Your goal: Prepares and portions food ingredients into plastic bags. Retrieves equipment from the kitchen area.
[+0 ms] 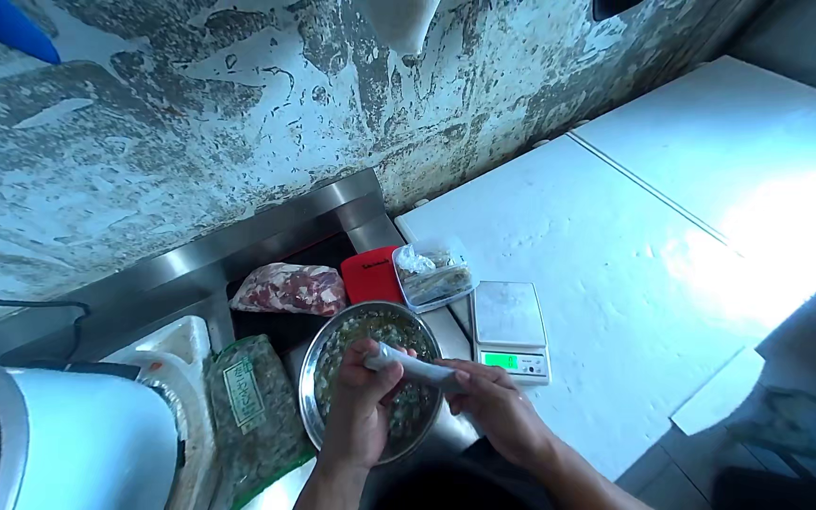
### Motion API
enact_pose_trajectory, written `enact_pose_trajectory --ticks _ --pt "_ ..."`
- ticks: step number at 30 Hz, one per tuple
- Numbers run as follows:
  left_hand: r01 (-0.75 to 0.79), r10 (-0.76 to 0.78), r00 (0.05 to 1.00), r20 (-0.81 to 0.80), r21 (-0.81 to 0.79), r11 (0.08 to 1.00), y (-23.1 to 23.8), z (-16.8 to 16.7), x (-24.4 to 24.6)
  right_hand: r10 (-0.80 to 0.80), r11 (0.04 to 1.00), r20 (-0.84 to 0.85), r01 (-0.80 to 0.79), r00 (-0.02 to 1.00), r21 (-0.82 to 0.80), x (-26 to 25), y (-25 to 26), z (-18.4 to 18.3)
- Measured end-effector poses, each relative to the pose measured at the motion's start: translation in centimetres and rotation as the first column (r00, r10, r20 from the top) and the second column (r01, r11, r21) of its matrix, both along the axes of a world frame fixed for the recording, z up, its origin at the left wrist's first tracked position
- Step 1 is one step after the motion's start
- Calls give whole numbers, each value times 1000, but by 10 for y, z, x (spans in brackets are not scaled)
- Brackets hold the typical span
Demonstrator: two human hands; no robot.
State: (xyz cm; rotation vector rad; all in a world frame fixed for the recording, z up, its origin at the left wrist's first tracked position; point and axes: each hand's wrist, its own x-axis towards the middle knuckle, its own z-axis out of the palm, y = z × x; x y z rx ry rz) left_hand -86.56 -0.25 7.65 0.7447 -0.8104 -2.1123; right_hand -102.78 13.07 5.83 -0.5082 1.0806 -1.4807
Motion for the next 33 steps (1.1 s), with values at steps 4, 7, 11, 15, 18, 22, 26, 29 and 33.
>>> enact_pose_trajectory --ticks 4,7,11,15,18,22,26,29,33 --pt "192 -47 932 360 -379 905 -14 1 -28 -26 1000 -306 27 952 -2 -62 -13 -5" --pt "456 99 656 749 -497 738 -29 -8 -53 -77 996 -736 17 672 -89 -118 -47 -7" --pt "793 233 251 939 -338 507 -21 -15 -89 6 986 -968 -165 249 -36 -172 -121 -43" --pt "917 239 -7 971 -89 389 -12 -29 -107 218 932 -968 -269 -125 245 -172 -169 -70" --pt "927 221 -59 973 -28 373 -13 -31 -109 304 927 -935 -168 -182 334 -168 -185 -73" --pt "844 324 97 941 -250 474 -37 -29 -103 385 872 -898 -236 -212 430 -165 -187 -59" --pt "723 408 20 913 -295 625 -114 -25 -100 47 993 -999 -105 -18 49 -171 -173 -67" --pt "785 443 -143 885 -171 595 -167 -50 -104 156 970 -988 -189 -10 155 -157 -171 -63" --pt "827 359 -366 858 123 548 -205 -73 -115 412 816 -888 -350 -204 460 -145 -172 -72"
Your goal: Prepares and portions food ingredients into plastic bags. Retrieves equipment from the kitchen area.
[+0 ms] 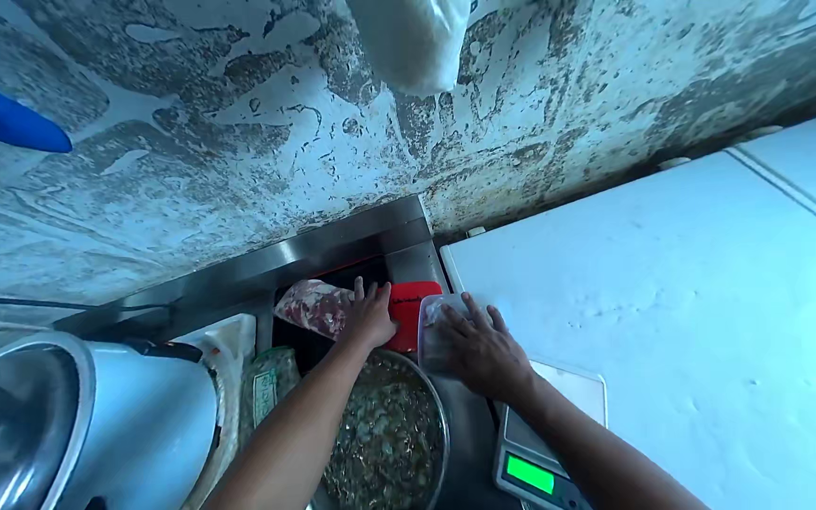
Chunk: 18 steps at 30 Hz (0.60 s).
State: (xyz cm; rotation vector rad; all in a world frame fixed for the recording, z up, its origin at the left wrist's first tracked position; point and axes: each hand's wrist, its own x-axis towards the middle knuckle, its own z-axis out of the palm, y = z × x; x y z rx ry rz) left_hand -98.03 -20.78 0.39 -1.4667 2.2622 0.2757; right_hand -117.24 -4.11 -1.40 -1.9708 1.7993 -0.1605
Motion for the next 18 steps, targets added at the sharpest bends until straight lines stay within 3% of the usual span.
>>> enact_pose_trajectory --ticks 3,5,8,12,16,18 --pt "-44 43 998 34 11 999 -7 -1 -8 11 995 20 -13 1000 100 2 2 3" --pt "-99 99 993 -58 10 995 -12 5 -8 -8 990 30 4 1000 139 -1 1 6" --pt "-194 235 932 -274 168 966 -20 20 4 -23 984 52 14 998 175 -5 -3 8" --pt "-340 396 699 -595 211 917 -29 46 26 -42 988 53 34 998 150 -6 -2 7" --pt "-394 300 497 -814 96 914 -31 78 39 -20 985 19 16 1000 174 -2 -7 5" --pt "-373 279 343 -897 142 917 -21 87 35 -6 982 75 -8 997 186 -6 -9 5"
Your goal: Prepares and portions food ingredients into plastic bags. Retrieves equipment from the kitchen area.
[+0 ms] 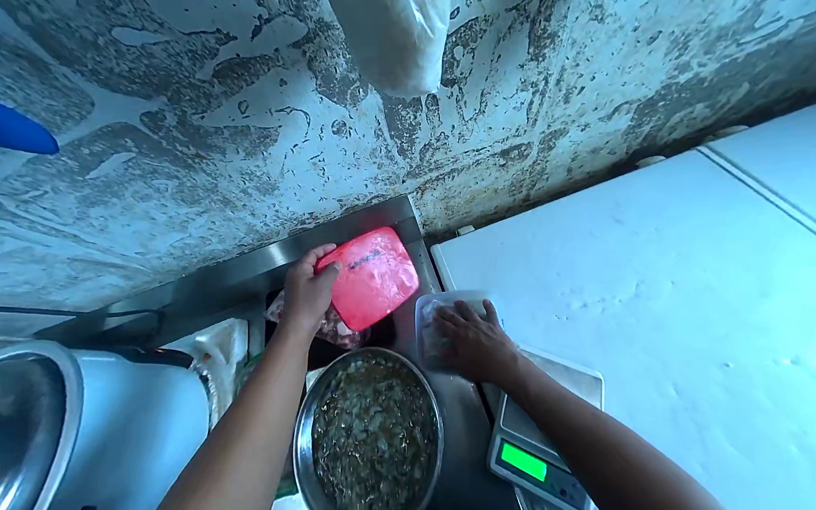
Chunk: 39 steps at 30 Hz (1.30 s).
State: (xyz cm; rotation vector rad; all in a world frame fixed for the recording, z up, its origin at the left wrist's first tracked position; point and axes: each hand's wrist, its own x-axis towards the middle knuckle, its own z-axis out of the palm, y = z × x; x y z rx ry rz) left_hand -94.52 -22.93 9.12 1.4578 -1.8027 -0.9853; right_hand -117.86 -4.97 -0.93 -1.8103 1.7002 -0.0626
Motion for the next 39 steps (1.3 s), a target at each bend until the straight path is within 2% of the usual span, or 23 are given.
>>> enact_pose_trajectory --ticks 1,2,3,4,5,7,9,10,12,13,14,15,17,19,20,22,24,26,29,31,35,37,39 --pt "3 -1 994 -110 16 1000 6 6 -5 -37 999 106 40 994 -29 -6 0 2" --pt "4 7 975 -223 48 999 12 13 -10 -123 985 280 152 952 -84 -15 2 6" --pt "1 25 947 -319 80 997 18 18 -16 -223 932 483 330 847 -147 -25 7 10" --pt "3 39 920 -390 105 994 25 22 -20 -308 844 663 517 682 -140 -33 13 19" --pt "18 38 899 -435 124 992 33 24 -25 -355 756 804 652 476 -52 -41 19 29" --pt "118 -43 882 -469 131 984 53 25 -45 -352 724 927 666 133 179 -54 28 45" --pt "271 -193 874 -447 118 955 71 23 -75 -343 741 937 595 -65 312 -59 33 51" --pt "337 -256 867 -427 123 934 77 18 -88 -343 705 932 624 -116 337 -60 36 52" --pt "421 -363 872 -328 125 898 78 -1 -104 -311 546 936 774 -166 319 -65 46 50" --pt "448 -423 884 -199 104 888 76 -15 -105 -283 429 938 848 -200 311 -69 55 48" --pt "488 -491 871 11 83 869 74 -28 -105 -240 309 939 897 -247 315 -75 65 47" --pt "542 -547 795 260 99 835 75 -40 -102 -195 206 938 923 -287 325 -83 77 46" --pt "606 -572 523 631 196 771 80 -59 -94 -147 49 928 934 -342 353 -96 103 41" --pt "625 -537 296 790 265 734 84 -69 -90 -130 -56 910 919 -394 390 -100 127 32" --pt "633 -505 251 826 255 731 85 -71 -91 -138 -80 902 912 -410 402 -99 136 27" --pt "650 -456 241 857 207 732 80 -71 -95 -171 -104 883 899 -437 425 -93 147 21" --pt "641 -491 303 817 207 739 72 -64 -95 -205 -116 865 889 -458 444 -85 151 18" --pt "651 -584 429 690 212 729 63 -48 -90 -210 -122 865 890 -456 440 -80 158 18" --pt "648 -673 625 396 218 730 55 -24 -74 -204 -114 891 913 -406 391 -80 169 15" --pt "613 -665 724 182 273 742 50 -10 -65 -196 -111 899 920 -391 375 -81 169 14" --pt "463 -431 886 -173 404 789 49 -1 -53 -166 -73 906 921 -389 382 -75 158 22" --pt "428 -264 884 -385 440 790 55 0 -48 -151 -51 910 923 -386 382 -71 155 28" --pt "417 -134 839 -528 464 782 60 2 -44 -133 -48 911 921 -391 388 -68 155 31"
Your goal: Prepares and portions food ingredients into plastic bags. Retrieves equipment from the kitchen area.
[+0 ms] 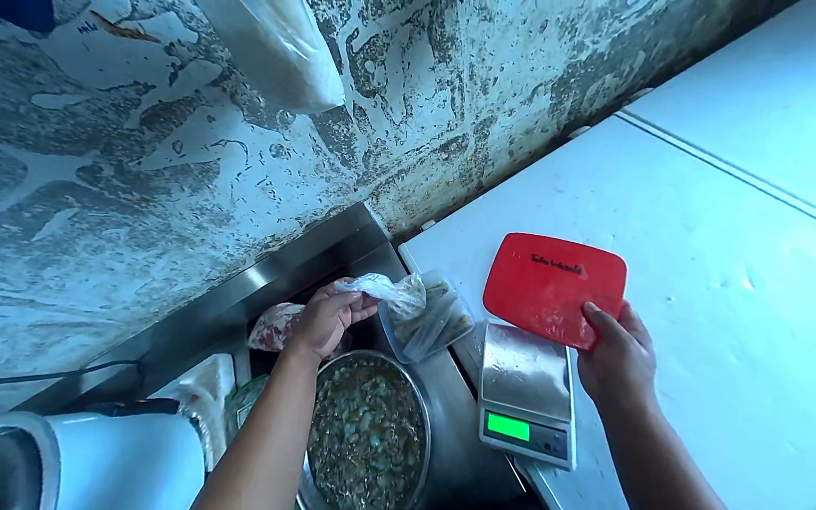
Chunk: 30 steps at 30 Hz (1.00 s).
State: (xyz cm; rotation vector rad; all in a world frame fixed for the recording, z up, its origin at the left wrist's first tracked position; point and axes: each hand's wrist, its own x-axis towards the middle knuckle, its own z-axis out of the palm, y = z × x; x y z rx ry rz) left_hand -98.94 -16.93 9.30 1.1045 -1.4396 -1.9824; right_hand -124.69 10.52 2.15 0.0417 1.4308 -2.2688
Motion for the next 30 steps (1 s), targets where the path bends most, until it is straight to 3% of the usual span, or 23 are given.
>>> enact_pose_trajectory --ticks 3,7,13,18,22,26,30 --pt "-40 54 989 -135 103 994 6 2 4 -11 1000 -10 10 1000 -14 1 7 0" --pt "-52 80 983 -166 167 985 23 5 -5 -57 998 -22 57 998 5 1 26 3" --pt "-32 56 981 -185 129 991 48 21 2 -40 998 -53 42 998 40 12 58 8" --pt "-108 86 977 -195 -107 988 54 48 107 64 992 -60 -56 996 115 43 56 0" --pt "-375 359 927 -110 -254 892 81 67 218 281 951 -126 -258 951 172 58 26 -5" --pt "-663 685 728 -27 -284 693 118 72 295 488 856 -138 -441 862 270 59 -34 -9" --pt "-798 824 564 45 -227 558 158 59 343 626 706 -206 -434 753 560 63 -82 -16"
